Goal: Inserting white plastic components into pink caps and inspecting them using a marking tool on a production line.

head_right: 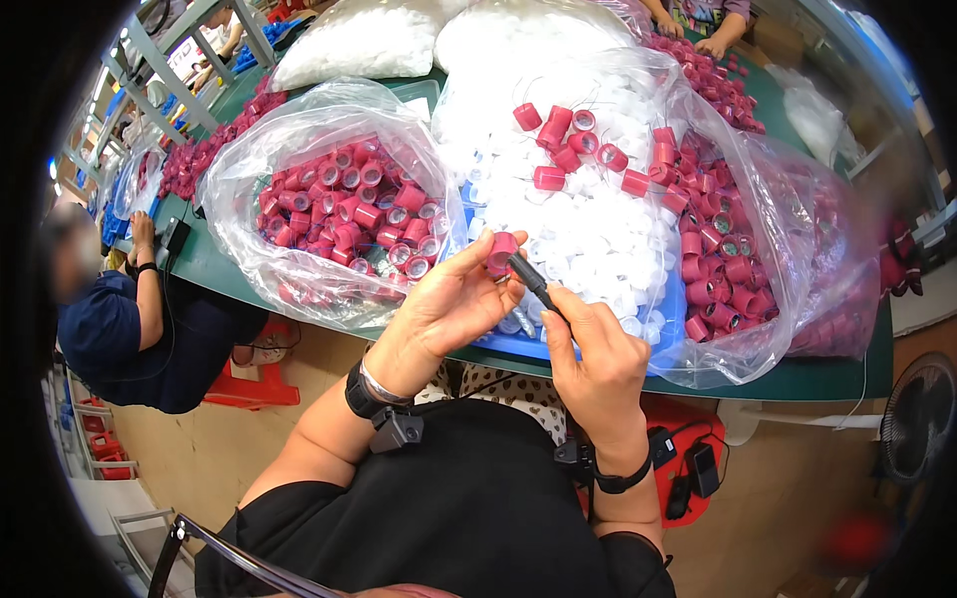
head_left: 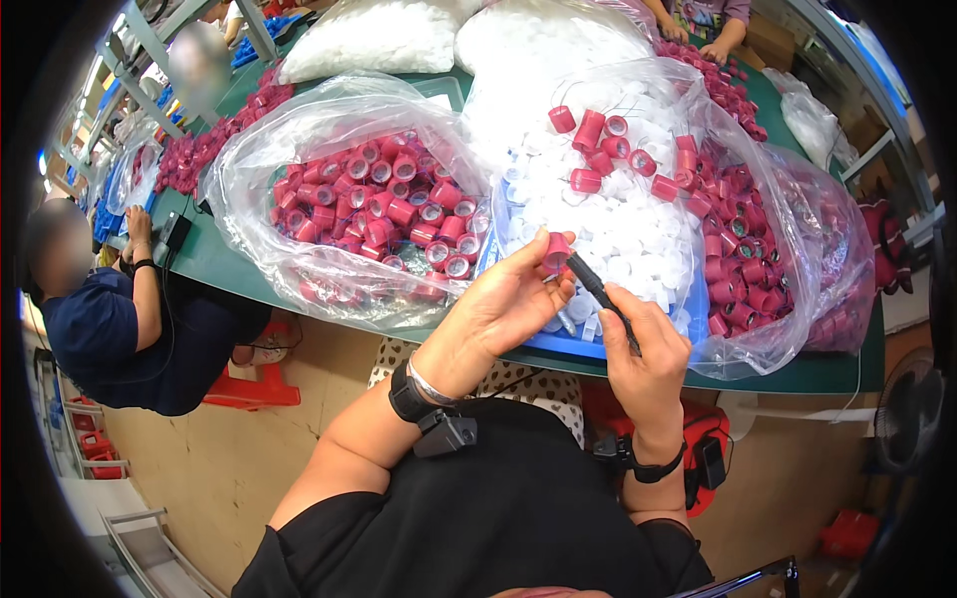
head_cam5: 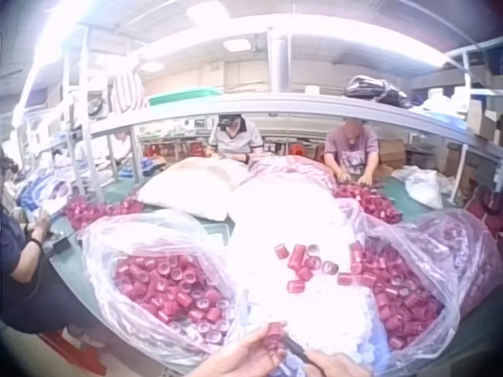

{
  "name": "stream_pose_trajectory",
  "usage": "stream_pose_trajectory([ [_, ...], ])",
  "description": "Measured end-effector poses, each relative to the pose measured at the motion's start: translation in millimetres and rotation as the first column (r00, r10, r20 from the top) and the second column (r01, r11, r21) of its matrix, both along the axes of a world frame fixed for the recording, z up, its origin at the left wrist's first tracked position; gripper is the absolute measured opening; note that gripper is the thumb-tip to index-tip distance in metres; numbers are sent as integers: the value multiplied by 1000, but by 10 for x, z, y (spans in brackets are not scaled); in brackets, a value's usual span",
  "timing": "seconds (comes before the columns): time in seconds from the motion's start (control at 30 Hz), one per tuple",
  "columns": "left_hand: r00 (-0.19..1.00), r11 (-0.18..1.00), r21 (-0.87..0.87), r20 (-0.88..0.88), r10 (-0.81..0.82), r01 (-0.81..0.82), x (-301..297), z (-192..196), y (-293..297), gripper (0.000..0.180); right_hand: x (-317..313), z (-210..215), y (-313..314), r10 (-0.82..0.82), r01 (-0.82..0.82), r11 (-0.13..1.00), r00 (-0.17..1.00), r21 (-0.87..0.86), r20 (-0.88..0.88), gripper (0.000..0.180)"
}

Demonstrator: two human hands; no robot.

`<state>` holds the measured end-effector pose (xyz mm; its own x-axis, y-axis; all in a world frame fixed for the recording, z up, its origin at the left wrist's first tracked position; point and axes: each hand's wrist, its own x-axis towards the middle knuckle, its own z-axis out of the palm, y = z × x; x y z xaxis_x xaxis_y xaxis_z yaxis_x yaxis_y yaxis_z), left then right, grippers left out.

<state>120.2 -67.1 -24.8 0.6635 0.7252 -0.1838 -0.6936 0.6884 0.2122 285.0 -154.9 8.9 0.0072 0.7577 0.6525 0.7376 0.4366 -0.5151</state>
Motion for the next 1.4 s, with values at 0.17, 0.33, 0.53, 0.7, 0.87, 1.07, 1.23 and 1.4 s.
stream_pose_trajectory([
  [0.17, 992, 993, -48, -78, 99, -103, 42, 51, -32, 36, -64, 21, 1, -11, 12, 999, 999, -33, 40, 22],
  [0.33, 984, 991, 32, -122, 132, -129, 46, 13, -46, 30, -129, 67, 14, -55, 59, 993, 997, -99, 46, 19],
  [0.53, 972, 966, 237, -183, 149, -103, 98, 52, -8, 23, -133, 58, 74, -13, 17, 995, 999, -100, 37, 18],
  [0.7, 838, 867, 381, -313, 448, -322, 250, -40, -82, 20, -214, 44, 111, 32, -36, 996, 998, -86, -46, 16],
  [0.87, 738, 765, 580, -380, 557, -279, 465, -13, -136, 20, -160, -12, 43, -20, 19, 999, 999, -49, -34, 17],
  [1.07, 696, 718, 648, -394, 600, -252, 402, 12, -206, 18, -62, -116, 109, 61, -89, 991, 968, 103, 243, 20],
  [1.23, 654, 692, 690, -426, 625, -212, 382, -30, -180, 17, -6, -229, 164, 97, -107, 993, 982, 55, 163, 19],
  [1.4, 612, 577, 802, -382, 692, -152, 411, 35, -215, 15, -10, -509, 122, 32, -56, 997, 928, -56, -370, 17],
])
